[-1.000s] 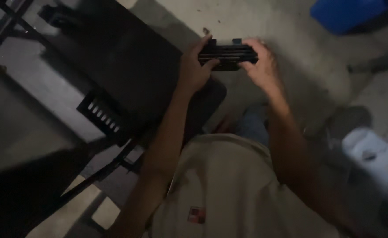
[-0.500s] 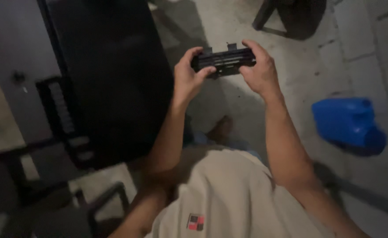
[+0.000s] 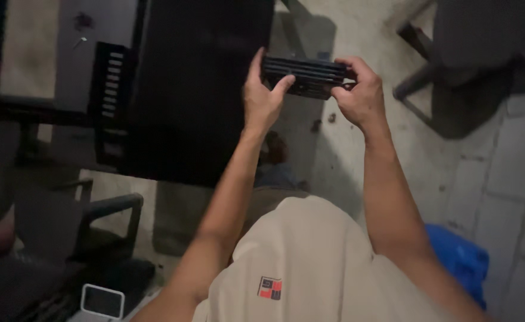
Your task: The person assembles a black metal shelving unit by attaching side panels and slotted supports using screws. They pick up small metal parts and screws, align them on the frame, and tighten them by hand or with a screwdriver. The unit is gradually built up with multiple supports and panels added in sequence.
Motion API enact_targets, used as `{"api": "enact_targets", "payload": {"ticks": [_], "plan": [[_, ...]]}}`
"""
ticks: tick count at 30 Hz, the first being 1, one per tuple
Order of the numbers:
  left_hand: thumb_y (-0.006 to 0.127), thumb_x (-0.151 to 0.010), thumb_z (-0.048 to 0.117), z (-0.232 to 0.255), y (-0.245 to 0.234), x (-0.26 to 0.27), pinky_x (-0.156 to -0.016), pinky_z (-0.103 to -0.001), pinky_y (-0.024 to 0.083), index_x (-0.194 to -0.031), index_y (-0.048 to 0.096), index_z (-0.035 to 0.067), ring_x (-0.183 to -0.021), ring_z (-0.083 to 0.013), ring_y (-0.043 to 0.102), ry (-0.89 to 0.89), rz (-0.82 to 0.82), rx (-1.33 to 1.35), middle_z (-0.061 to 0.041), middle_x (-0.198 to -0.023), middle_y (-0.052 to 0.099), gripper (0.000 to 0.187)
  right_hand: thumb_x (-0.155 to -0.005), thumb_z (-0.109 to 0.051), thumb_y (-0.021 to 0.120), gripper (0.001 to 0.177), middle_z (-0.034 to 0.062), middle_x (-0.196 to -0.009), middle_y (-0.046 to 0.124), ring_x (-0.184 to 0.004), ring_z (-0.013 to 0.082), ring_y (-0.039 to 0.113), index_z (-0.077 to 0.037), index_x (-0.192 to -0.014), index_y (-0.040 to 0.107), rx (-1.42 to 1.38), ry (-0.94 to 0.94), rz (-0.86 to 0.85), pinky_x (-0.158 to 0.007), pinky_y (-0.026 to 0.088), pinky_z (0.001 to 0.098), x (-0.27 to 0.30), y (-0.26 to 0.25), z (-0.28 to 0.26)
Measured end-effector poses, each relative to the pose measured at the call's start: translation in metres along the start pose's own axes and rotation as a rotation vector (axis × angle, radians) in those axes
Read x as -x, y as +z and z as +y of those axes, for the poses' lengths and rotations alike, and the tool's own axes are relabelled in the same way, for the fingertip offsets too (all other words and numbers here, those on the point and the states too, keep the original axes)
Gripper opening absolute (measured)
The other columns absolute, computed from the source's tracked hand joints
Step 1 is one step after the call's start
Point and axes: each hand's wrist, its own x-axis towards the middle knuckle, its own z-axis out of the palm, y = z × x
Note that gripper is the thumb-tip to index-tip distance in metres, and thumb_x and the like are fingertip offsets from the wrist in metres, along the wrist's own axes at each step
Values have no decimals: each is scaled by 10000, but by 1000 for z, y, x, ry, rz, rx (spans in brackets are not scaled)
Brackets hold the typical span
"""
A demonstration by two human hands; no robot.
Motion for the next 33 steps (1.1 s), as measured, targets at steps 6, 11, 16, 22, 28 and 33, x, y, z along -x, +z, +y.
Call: {"api": "enact_targets", "payload": {"ticks": [6,11,16,22,28,33], "plan": [[785,-932,216,-28,1,-55,-1203,-404,414,-1583,275,-59,-1451,-364,495,118,226,243,-280,-1564,452,872,-808,55,647,446,158,-1131,734,-1075,220,736,31,-1253,647,-65,-160,-28,-885,640,331,-74,43,-13],[793,-947,314,3,-21,-104,-1136,-422,425,-1525,410,-66,-1396,-413,522,121,142,-218,-300,-1508,511,791,-828,35,708,395,162,-1142,732,-1081,238,741,31,-1219,653,-78,-334,17,-893,636,337,-144,75,-29],[807,-980,376,26,-22,-147,-1077,-402,513,-1473,481,-41,-1309,-405,636,119,237,-226,-293,-1402,627,723,-822,-7,770,371,147,-1073,739,-973,219,743,8,-1179,669,-63,-343,18,-869,609,335,-196,104,-34],[803,-904,336,46,-24,-198,-886,-381,587,-1283,590,10,-1061,-354,764,22,327,-134,-196,-1142,761,545,-938,5,636,169,198,-1053,668,-1003,368,676,8,-1107,635,-21,-538,-12,-911,560,421,-258,129,-36],[773,-927,119,32,-4,-259,-889,-342,624,-1278,623,5,-1035,-233,749,144,529,315,-142,-1148,749,398,-984,1,650,232,202,-1169,658,-1057,395,674,-10,-1214,672,-18,-838,-133,-931,566,443,-329,141,-50],[789,-920,61,37,4,-292,-941,-367,594,-1291,582,-24,-1094,-236,714,193,693,399,-148,-1170,725,433,-882,52,701,344,220,-1222,635,-1087,411,677,23,-1220,641,-136,-1036,-289,-913,578,418,-373,136,-70]]}}
